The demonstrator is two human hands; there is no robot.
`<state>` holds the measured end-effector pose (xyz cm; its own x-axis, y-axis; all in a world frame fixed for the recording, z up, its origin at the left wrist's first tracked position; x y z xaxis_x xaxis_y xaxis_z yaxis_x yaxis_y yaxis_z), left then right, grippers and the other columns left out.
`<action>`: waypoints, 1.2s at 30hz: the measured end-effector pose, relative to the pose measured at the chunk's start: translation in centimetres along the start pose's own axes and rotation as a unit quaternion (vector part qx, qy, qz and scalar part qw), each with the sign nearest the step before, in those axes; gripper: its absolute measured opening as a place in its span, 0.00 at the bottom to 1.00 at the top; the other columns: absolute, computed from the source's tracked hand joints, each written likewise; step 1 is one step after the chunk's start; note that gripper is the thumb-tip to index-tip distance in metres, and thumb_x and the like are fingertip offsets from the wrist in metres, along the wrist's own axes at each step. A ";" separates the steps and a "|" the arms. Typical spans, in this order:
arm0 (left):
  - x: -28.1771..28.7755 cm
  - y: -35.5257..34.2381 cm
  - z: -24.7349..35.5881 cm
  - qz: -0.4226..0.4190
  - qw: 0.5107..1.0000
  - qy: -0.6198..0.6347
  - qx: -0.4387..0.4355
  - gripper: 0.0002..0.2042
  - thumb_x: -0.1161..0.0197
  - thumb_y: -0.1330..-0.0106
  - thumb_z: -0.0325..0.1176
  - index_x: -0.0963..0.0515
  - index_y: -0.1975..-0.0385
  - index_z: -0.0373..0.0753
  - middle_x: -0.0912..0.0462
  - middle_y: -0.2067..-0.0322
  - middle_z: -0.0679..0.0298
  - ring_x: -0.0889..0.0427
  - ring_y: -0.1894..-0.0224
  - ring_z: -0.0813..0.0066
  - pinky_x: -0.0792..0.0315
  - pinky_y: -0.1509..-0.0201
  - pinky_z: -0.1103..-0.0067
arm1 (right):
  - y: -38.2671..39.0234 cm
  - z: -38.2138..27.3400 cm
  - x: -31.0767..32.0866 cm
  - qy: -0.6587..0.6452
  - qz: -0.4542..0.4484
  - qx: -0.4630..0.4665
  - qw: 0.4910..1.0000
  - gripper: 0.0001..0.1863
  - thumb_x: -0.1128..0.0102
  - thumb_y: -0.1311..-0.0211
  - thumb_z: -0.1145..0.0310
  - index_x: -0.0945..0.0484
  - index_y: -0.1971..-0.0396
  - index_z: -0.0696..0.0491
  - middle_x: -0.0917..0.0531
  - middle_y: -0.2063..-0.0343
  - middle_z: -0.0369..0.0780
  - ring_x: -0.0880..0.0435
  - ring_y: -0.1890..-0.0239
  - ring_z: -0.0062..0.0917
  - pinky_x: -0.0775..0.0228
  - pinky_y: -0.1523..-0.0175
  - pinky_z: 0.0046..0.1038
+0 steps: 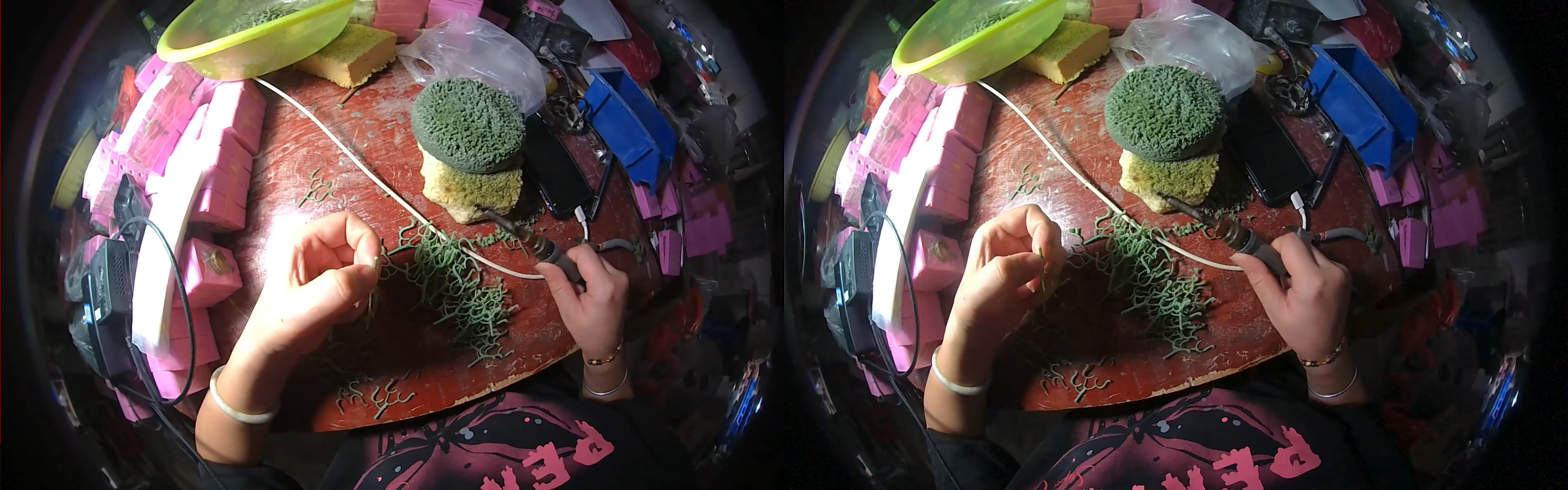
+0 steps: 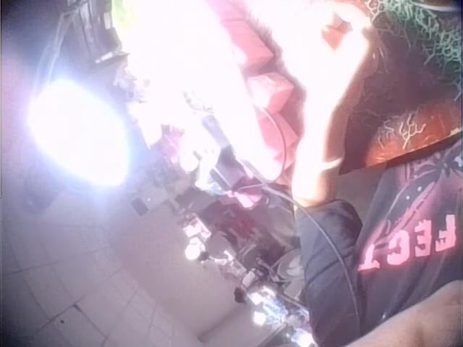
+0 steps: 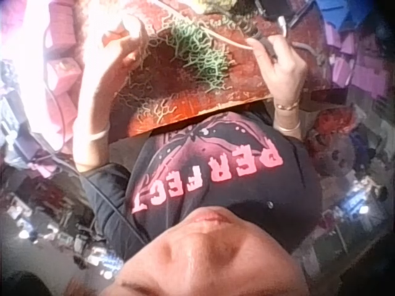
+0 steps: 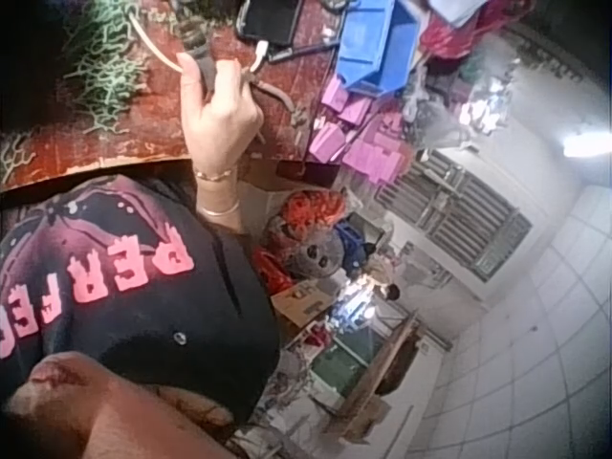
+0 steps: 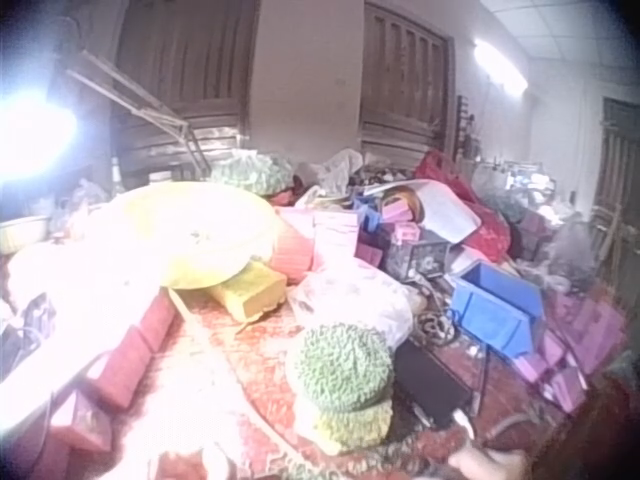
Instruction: Using a soldering iron to melt and fuse green wax branch-like components together on a workbench.
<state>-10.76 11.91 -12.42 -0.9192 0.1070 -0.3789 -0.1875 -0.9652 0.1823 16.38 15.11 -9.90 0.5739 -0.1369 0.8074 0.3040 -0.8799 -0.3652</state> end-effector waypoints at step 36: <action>-1.4 -0.3 -1.1 -0.028 0.990 0.080 0.111 0.13 0.38 0.33 0.31 0.25 0.52 0.33 0.18 0.70 0.63 0.22 0.74 0.81 0.29 0.73 0.86 | 0.1 -0.2 -0.2 0.033 0.016 0.026 0.999 0.16 0.28 0.46 0.63 0.27 0.75 0.55 0.28 0.85 0.40 0.29 0.86 0.33 0.39 0.80 0.31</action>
<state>-9.05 11.75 -12.98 -0.8422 0.1026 -0.5293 -0.3240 -0.8810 0.3447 16.14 14.91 -9.96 0.5324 -0.1964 0.8234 0.3262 -0.8500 -0.4136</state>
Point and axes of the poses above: each hand's wrist, its own y-axis away from the middle knuckle, its own x-axis out of the back of the hand, z = x × y, the point moved 6 cm from there along -y, towards the middle knuckle
